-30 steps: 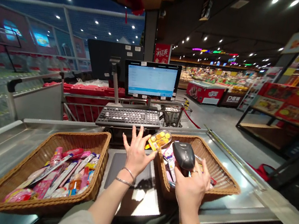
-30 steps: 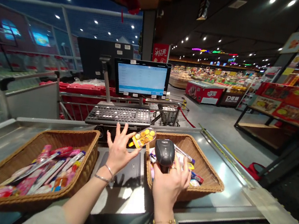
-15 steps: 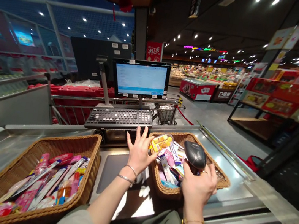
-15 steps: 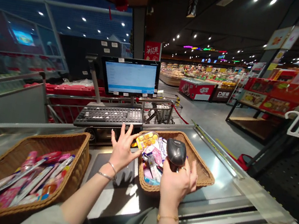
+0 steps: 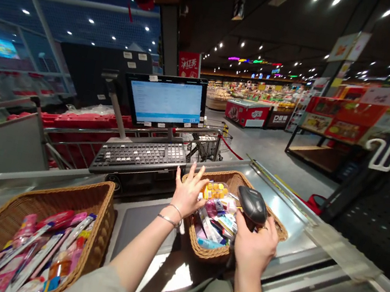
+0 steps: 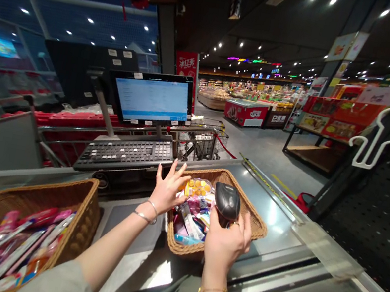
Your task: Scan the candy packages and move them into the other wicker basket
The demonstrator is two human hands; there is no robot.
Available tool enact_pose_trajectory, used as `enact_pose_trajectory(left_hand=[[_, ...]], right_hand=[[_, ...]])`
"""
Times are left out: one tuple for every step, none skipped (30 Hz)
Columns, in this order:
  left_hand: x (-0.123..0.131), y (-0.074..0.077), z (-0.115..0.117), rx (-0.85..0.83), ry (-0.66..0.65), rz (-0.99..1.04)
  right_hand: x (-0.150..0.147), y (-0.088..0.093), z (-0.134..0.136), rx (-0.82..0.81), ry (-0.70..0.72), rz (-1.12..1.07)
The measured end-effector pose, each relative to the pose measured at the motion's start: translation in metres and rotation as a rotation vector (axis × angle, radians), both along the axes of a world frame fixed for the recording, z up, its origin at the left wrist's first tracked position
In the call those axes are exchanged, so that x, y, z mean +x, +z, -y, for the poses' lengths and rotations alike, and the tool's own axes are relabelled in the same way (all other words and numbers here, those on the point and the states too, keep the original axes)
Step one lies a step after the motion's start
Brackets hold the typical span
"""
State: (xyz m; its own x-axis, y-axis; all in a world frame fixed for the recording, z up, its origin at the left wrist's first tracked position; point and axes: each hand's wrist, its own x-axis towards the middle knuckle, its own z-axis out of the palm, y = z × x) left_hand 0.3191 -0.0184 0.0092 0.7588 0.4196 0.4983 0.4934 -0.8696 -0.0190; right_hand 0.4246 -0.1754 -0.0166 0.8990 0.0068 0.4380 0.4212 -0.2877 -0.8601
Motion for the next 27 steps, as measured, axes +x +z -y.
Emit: enact_pose_trajectory(left_hand=[[0.002, -0.001, -0.002, 0.003, -0.006, -0.007], [0.004, -0.002, -0.003, 0.007, -0.008, -0.011], [0.006, -0.003, -0.005, 0.01, -0.007, -0.01], [0.007, -0.004, -0.006, 0.011, -0.003, -0.008], [0.009, -0.005, -0.007, 0.01, 0.006, -0.003], [0.011, -0.006, -0.009, 0.005, 0.022, 0.002], [0.013, -0.007, -0.01, -0.002, 0.046, 0.008], [0.014, -0.009, -0.011, -0.011, 0.076, 0.013], [0.016, -0.01, -0.012, -0.019, 0.108, 0.019], [0.017, -0.011, -0.013, -0.027, 0.138, 0.026], [0.017, -0.012, -0.013, -0.033, 0.162, 0.033], [0.016, -0.012, -0.013, -0.037, 0.177, 0.039], [0.015, -0.012, -0.013, -0.041, 0.187, 0.047], [0.012, -0.012, -0.012, -0.043, 0.193, 0.055], [0.009, -0.011, -0.011, -0.045, 0.198, 0.064], [0.006, -0.01, -0.01, -0.047, 0.203, 0.073], [0.002, -0.008, -0.009, -0.049, 0.21, 0.083], [-0.003, -0.007, -0.007, -0.052, 0.219, 0.093], [-0.008, -0.005, -0.006, -0.055, 0.229, 0.104], [-0.014, -0.003, -0.004, -0.057, 0.238, 0.116], [-0.019, -0.002, -0.001, -0.059, 0.248, 0.127], [-0.025, -0.001, 0.001, -0.062, 0.258, 0.138], [-0.031, 0.0, 0.003, -0.066, 0.267, 0.148], [-0.037, 0.001, 0.006, -0.07, 0.274, 0.156], [-0.043, 0.002, 0.009, -0.075, 0.281, 0.163], [-0.048, 0.003, 0.011, -0.079, 0.287, 0.17], [-0.054, 0.003, 0.014, -0.082, 0.293, 0.179]], right_hand=[[0.001, -0.002, 0.0, -0.003, -0.005, 0.001], [0.003, -0.003, 0.0, -0.005, -0.011, 0.001], [0.004, -0.005, 0.0, -0.007, -0.016, -0.001], [0.005, -0.006, 0.0, -0.009, -0.021, -0.006], [0.006, -0.007, 0.0, -0.01, -0.025, -0.011], [0.007, -0.008, 0.0, -0.011, -0.029, -0.015], [0.007, -0.008, 0.0, -0.011, -0.032, -0.016], [0.007, -0.008, 0.0, -0.01, -0.034, -0.015], [0.007, -0.008, 0.0, -0.007, -0.035, -0.013], [0.007, -0.008, 0.001, -0.004, -0.037, -0.012], [0.007, -0.007, 0.001, -0.002, -0.036, -0.011], [0.007, -0.006, 0.001, -0.002, -0.033, -0.011], [0.007, -0.006, 0.001, -0.002, -0.031, -0.011], [0.006, -0.005, 0.001, -0.002, -0.029, -0.01], [0.006, -0.004, 0.001, -0.004, -0.025, -0.008], [0.005, -0.004, 0.001, -0.006, -0.023, -0.003], [0.004, -0.003, 0.001, -0.004, -0.023, 0.004], [0.003, -0.002, 0.001, -0.001, -0.021, 0.014], [0.001, -0.001, 0.001, 0.004, -0.017, 0.025], [-0.002, 0.001, 0.001, 0.008, -0.009, 0.037], [-0.004, 0.002, 0.0, 0.013, -0.001, 0.049], [-0.007, 0.004, 0.0, 0.016, 0.005, 0.061], [-0.011, 0.005, 0.0, 0.015, 0.009, 0.072], [-0.014, 0.007, 0.0, 0.01, 0.011, 0.085], [-0.018, 0.008, -0.001, 0.003, 0.012, 0.098], [-0.021, 0.009, -0.001, -0.009, 0.019, 0.111], [-0.025, 0.01, -0.001, -0.023, 0.031, 0.121]])
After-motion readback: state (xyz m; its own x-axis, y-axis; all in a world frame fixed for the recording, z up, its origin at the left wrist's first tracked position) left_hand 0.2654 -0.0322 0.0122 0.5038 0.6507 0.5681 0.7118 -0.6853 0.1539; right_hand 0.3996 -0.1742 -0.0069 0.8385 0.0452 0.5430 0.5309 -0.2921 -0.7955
